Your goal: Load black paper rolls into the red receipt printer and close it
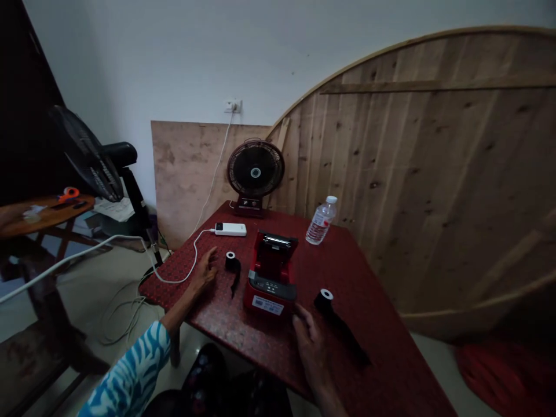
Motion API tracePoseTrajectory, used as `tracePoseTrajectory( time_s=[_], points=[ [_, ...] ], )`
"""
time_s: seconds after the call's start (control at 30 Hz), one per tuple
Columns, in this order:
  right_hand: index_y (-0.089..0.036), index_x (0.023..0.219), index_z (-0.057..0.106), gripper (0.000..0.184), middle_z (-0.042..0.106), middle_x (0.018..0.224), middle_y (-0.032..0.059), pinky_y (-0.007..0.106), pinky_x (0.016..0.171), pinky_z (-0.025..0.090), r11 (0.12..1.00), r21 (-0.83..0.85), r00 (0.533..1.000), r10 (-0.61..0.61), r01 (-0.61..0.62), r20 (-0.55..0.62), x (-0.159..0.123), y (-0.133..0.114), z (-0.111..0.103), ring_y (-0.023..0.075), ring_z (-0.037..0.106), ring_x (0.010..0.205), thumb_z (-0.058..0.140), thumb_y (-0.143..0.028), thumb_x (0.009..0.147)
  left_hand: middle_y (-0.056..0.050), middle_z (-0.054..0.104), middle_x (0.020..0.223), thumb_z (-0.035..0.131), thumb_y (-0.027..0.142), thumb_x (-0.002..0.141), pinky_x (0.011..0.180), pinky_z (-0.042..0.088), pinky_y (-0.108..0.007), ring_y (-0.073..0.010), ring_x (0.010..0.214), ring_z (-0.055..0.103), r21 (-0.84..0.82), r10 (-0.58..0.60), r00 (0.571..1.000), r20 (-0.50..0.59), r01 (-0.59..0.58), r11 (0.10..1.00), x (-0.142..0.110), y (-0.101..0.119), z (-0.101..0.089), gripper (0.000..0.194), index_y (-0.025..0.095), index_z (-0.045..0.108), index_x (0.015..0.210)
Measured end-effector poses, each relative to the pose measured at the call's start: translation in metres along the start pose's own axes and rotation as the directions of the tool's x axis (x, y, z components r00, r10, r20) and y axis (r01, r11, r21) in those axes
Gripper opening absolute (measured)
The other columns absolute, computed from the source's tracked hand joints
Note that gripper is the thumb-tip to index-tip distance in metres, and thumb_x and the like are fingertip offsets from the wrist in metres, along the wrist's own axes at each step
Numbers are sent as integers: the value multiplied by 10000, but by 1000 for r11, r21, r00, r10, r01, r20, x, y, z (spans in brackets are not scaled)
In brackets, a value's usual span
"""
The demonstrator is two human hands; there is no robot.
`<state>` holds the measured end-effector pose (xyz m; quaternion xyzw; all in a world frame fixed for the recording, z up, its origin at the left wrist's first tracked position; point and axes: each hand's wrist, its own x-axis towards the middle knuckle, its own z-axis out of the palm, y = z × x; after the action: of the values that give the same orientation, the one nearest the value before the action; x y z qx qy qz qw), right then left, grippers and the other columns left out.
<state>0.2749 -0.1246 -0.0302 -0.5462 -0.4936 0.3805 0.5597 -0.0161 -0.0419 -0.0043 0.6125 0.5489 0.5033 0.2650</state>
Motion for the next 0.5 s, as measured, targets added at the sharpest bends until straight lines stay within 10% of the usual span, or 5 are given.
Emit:
tracePoseTrajectory(
  time_s=[0.2,0.33,0.5],
  points=[
    [-168,1048,625,487,657,1115,103,377,896,471,1000,-17,1000,-7,7,-8,3,0,1,270,580,1067,568,-497,694,-108,613,1140,464,325,862,916,469,-357,-197,1052,587,-50,-49,954,-297,36,998,-118,30,-5,394,184,468,1231],
    [-162,1070,614,513,650,1126,100,374,910,458,1000,-4,1000,-3,2,-19,4,2,2,264,572,1075,573,-502,688,-90,637,1086,471,371,859,879,491,-332,-203,989,604,6,42,999,-4,-42,999,-200,19,19,364,223,547,1183],
    [-160,1135,573,566,606,1188,100,392,941,427,1000,-8,1000,28,-28,-13,5,3,-1,276,535,1124,562,-522,700,-92,497,1352,535,442,792,1045,378,-406,-281,1252,443,298,-127,972,199,63,952,-266,-48,32,521,297,501,1292]
  ],
)
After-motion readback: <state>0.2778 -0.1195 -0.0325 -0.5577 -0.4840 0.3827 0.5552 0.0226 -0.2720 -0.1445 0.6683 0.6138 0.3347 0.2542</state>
